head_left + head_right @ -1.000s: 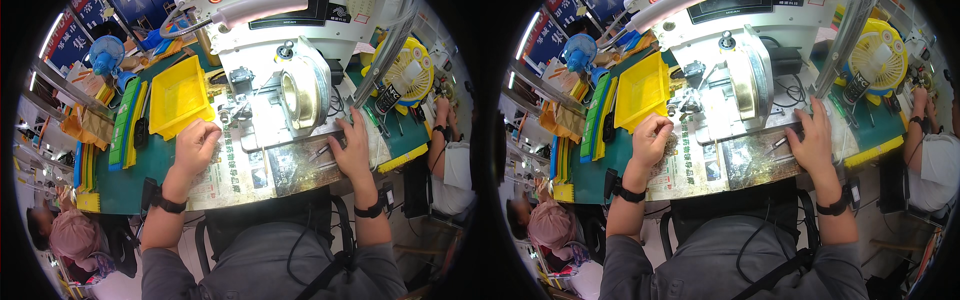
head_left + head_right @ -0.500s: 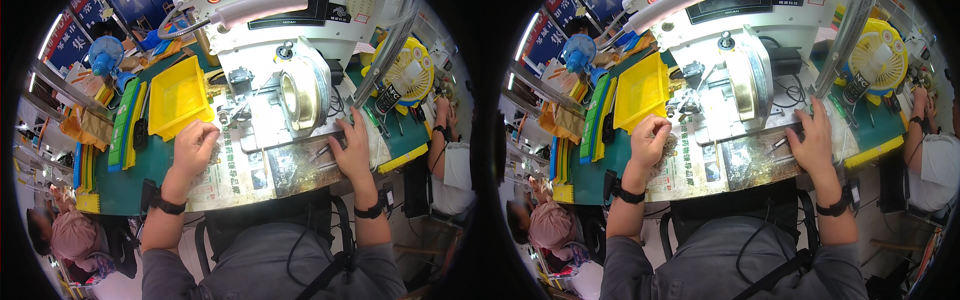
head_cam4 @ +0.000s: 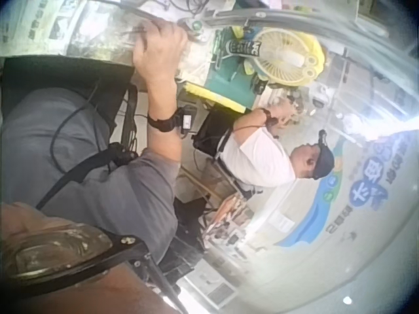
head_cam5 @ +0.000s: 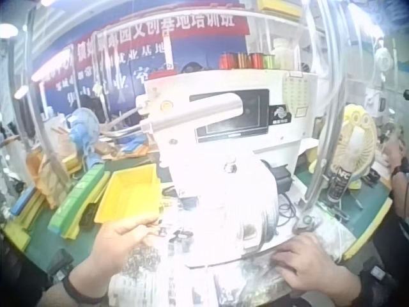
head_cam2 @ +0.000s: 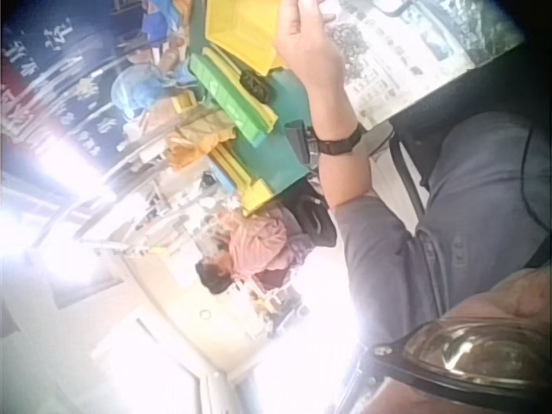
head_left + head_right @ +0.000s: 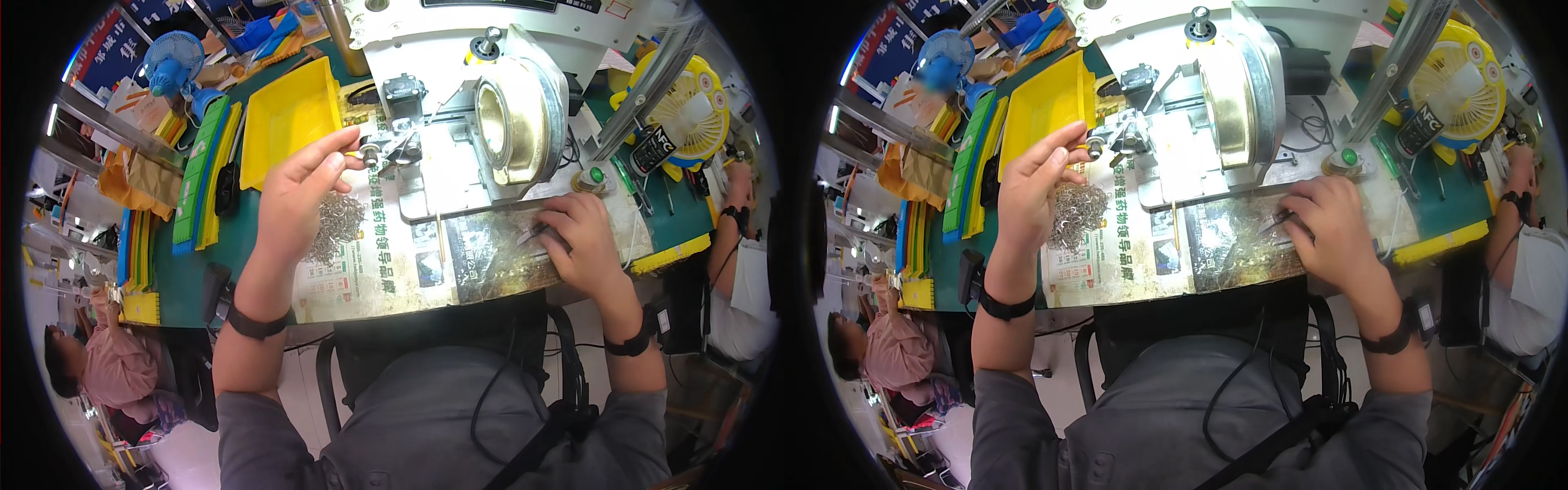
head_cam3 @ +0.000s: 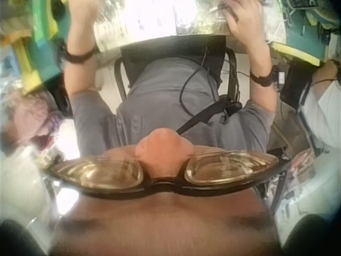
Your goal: Assembling small metal hardware components using tweezers and adhesive at a workstation.
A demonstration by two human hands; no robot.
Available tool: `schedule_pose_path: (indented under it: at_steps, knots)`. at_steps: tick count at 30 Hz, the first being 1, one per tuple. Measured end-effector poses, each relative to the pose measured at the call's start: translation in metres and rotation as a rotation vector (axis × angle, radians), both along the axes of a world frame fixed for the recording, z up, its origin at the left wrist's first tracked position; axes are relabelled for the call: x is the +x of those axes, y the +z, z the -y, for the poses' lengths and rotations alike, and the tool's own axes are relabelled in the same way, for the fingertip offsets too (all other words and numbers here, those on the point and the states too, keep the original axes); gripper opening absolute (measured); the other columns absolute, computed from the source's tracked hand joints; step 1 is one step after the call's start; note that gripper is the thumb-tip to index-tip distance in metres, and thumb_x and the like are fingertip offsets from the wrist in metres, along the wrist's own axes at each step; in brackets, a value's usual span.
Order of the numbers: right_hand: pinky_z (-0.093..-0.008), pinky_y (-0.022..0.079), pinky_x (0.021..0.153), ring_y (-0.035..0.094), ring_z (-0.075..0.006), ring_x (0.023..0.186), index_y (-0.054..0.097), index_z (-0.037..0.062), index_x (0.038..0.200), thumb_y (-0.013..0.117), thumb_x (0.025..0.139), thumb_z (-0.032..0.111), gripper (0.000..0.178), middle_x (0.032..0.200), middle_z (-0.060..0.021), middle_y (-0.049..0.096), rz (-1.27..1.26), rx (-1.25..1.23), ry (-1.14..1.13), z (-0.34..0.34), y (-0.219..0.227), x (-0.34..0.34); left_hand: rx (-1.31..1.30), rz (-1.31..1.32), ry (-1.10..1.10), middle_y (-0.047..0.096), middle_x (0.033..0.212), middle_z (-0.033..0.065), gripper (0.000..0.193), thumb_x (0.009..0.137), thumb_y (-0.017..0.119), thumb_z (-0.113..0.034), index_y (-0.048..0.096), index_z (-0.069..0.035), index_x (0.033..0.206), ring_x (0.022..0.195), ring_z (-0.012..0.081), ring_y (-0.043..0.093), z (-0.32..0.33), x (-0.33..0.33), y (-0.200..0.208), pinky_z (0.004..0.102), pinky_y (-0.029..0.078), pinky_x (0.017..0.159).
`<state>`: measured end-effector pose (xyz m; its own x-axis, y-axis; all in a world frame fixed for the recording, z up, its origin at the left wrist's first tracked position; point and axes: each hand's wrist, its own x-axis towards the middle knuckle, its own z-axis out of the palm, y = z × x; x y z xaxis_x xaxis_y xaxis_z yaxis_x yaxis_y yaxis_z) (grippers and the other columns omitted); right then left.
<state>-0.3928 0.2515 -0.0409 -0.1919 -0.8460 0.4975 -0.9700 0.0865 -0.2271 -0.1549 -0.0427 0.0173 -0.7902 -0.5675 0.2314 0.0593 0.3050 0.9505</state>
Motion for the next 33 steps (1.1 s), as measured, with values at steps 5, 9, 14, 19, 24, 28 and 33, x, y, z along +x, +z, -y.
schedule_pose_path:
  at_steps: [5, 9, 14, 19, 24, 28, 33]
  knots:
    - [-0.0446, 0.042, 0.093, 0.058, -0.0316, 0.094, 0.071, 0.0065, 0.099, 0.075, 0.076, 0.009, 0.024, 0.096, -0.0079, 0.063, -0.033, 0.073, -0.009, -0.002, -0.005, -0.006, 0.379, -0.047, -0.049, 0.068, 0.117, 0.0146, 0.040, 0.104, 0.051, -0.013, 0.055, 0.011, 0.135, 0.100, 0.0183, 0.067, 0.010, -0.004, -0.012, 0.0244, 0.053, 0.075]
    - [-0.0445, 0.043, 0.088, 0.057, -0.0320, 0.094, 0.067, 0.0056, 0.091, 0.075, 0.077, 0.009, 0.016, 0.092, -0.0090, 0.062, 0.046, 0.125, 0.000, -0.003, 0.000, -0.005, 0.648, -0.113, -0.062, 0.070, 0.097, 0.0084, 0.029, 0.102, 0.056, -0.012, 0.063, 0.004, 0.125, 0.089, 0.0162, 0.068, 0.001, -0.012, -0.019, 0.0229, 0.051, 0.067]
    - [-0.0442, 0.045, 0.080, 0.058, -0.0342, 0.090, 0.062, 0.0049, 0.085, 0.075, 0.077, 0.008, 0.015, 0.089, -0.0109, 0.061, 0.099, 0.202, 0.014, -0.003, 0.011, -0.004, 0.680, -0.109, -0.123, 0.061, 0.083, 0.0036, 0.012, 0.102, 0.058, -0.011, 0.063, -0.001, 0.105, 0.074, 0.0130, 0.059, 0.013, -0.009, -0.036, 0.0224, 0.045, 0.063]
    - [-0.0388, 0.049, 0.067, 0.062, -0.0324, 0.073, 0.061, 0.0032, 0.088, 0.071, 0.084, 0.006, 0.011, 0.084, -0.0125, 0.064, 0.549, 0.070, 0.213, 0.007, 0.036, 0.029, 0.565, -0.239, -0.310, 0.054, 0.079, 0.0010, 0.013, 0.102, 0.059, -0.013, 0.060, -0.002, 0.097, 0.071, 0.0111, 0.050, 0.018, -0.004, 0.005, 0.0221, 0.041, 0.068]
    - [-0.0288, 0.047, 0.062, 0.063, -0.0122, 0.072, 0.061, 0.0028, 0.101, 0.065, 0.096, 0.010, 0.010, 0.079, -0.0047, 0.062, 1.222, -0.034, 0.365, 0.041, 0.038, 0.070, 0.495, -0.259, -0.375, 0.052, 0.080, 0.0011, 0.019, 0.103, 0.057, -0.019, 0.056, -0.003, 0.093, 0.074, 0.0124, 0.049, -0.002, -0.021, 0.023, 0.0237, 0.041, 0.070]
    - [-0.0228, 0.042, 0.062, 0.050, -0.0063, 0.067, 0.055, -0.0004, 0.116, 0.048, 0.107, 0.025, 0.028, 0.076, -0.0006, 0.056, 1.529, 0.012, 0.425, 0.067, 0.034, 0.085, 0.369, -0.223, -0.339, 0.050, 0.082, 0.0015, 0.026, 0.102, 0.060, -0.029, 0.054, -0.005, 0.094, 0.078, 0.0145, 0.052, -0.015, -0.012, 0.017, 0.0250, 0.041, 0.070]
    - [-0.0227, 0.039, 0.063, 0.044, -0.0065, 0.065, 0.061, -0.0020, 0.107, 0.035, 0.111, 0.035, 0.045, 0.072, 0.0005, 0.052, 1.450, -0.096, 0.411, 0.088, 0.025, 0.085, 0.305, -0.083, -0.300, 0.050, 0.087, 0.0038, 0.030, 0.102, 0.061, -0.034, 0.052, -0.006, 0.094, 0.080, 0.0157, 0.053, -0.017, 0.003, 0.010, 0.0253, 0.040, 0.068]
